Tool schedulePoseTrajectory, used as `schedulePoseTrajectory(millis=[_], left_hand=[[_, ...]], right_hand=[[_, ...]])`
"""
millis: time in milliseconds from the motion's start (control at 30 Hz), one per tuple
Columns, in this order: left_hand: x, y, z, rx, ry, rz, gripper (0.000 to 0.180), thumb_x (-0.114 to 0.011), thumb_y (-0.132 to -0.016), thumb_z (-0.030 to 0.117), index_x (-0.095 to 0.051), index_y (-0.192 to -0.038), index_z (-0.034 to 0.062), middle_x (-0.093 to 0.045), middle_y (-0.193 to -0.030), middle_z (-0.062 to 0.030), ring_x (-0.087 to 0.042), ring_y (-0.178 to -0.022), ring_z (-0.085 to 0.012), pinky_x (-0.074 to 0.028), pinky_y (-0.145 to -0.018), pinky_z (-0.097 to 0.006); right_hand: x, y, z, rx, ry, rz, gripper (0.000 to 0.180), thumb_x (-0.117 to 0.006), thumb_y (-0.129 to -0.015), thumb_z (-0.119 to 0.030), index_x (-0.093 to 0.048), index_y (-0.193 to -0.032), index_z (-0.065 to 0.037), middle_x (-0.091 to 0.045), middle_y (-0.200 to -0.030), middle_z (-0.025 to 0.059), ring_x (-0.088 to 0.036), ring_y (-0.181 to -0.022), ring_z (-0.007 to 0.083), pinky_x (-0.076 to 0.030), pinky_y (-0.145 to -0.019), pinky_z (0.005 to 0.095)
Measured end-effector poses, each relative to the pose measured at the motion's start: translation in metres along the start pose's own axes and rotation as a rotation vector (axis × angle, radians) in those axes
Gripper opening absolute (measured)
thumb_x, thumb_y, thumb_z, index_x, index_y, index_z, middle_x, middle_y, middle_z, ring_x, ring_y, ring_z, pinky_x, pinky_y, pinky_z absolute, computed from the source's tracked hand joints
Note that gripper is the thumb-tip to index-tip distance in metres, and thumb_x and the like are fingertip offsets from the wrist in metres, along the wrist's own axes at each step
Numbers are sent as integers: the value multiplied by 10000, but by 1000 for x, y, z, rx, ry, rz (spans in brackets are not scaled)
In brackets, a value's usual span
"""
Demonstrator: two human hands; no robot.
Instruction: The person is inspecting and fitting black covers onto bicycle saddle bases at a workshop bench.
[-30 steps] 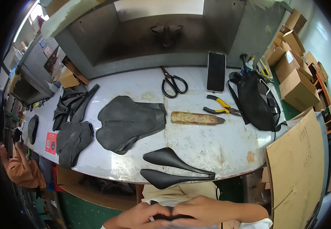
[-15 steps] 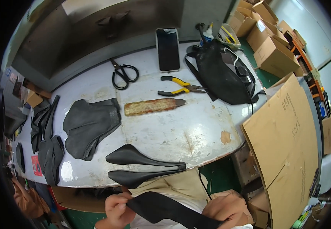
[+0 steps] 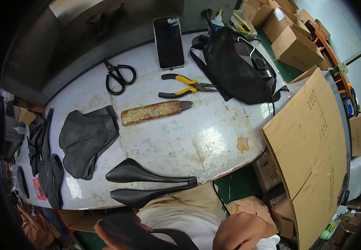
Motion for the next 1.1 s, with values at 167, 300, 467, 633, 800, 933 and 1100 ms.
schedulePoseTrajectory(millis=[167, 300, 467, 633, 800, 933, 1100], left_hand=[[9, -29, -27, 625, 262, 194, 629, -684, -829, 76, -404, -1389, 13, -544, -1260, -173, -625, -1021, -278, -538, -829, -349], [15, -50, -67, 830, 219, 173, 994, -714, -665, -102, -209, -1518, -26, -359, -1481, -183, -613, -934, -158, -508, -727, -238], [21, -59, -91, 901, -70, -118, 1008, -678, -615, -125, -225, -1512, -42, -267, -1537, -159, -473, -641, 1, -356, -532, -157], [25, -60, -99, 865, 24, -80, 965, -691, -666, -142, -244, -1512, -18, -311, -1503, -180, -421, -561, -12, -326, -479, -183], [29, -60, -99, 830, -26, -117, 961, -705, -660, -134, -263, -1506, -20, -334, -1492, -182, -422, -554, -16, -325, -479, -183], [32, -61, -100, 818, -72, -149, 969, -721, -650, -119, -275, -1504, -15, -348, -1484, -187, -426, -558, -20, -329, -478, -187], [36, -59, -99, 790, -83, -161, 968, -733, -646, -105, -287, -1500, -12, -355, -1481, -186, -424, -565, -28, -334, -477, -191]], right_hand=[[42, 39, 26, -243, 322, 610, 305, -864, -658, -32, -579, -742, 37, -582, -592, 109, -525, -432, 213, -390, -423, 348], [77, 46, 53, -604, 723, 845, 206, -776, -824, -85, -596, -768, -3, -567, -552, 15, -484, -473, 30, -350, -431, 219], [95, 63, 79, -672, 610, 963, 202, -757, -843, -83, -597, -767, 15, -538, -533, -5, -510, -474, 28, -380, -434, 202], [98, 64, 89, -780, 499, 903, 133, -733, -849, -24, -610, -822, 19, -615, -617, 10, -568, -514, 28, -416, -447, 183], [95, 53, 85, -800, 587, 889, 148, -743, -840, -46, -625, -808, 38, -582, -572, 9, -561, -510, 31, -410, -447, 193], [96, 52, 87, -799, 632, 889, 153, -749, -835, -38, -624, -769, 23, -605, -573, 2, -557, -502, 22, -413, -447, 187], [93, 45, 85, -817, 750, 859, 172, -759, -812, -31, -614, -735, 17, -593, -549, 3, -543, -482, 19, -394, -438, 186]])
Point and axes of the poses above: each hand's wrist, its own y-axis away from the middle knuckle, its own x-axis out of the back of the hand, z = x × y, the point moved 8 cm from there along -y, towards the middle knuckle
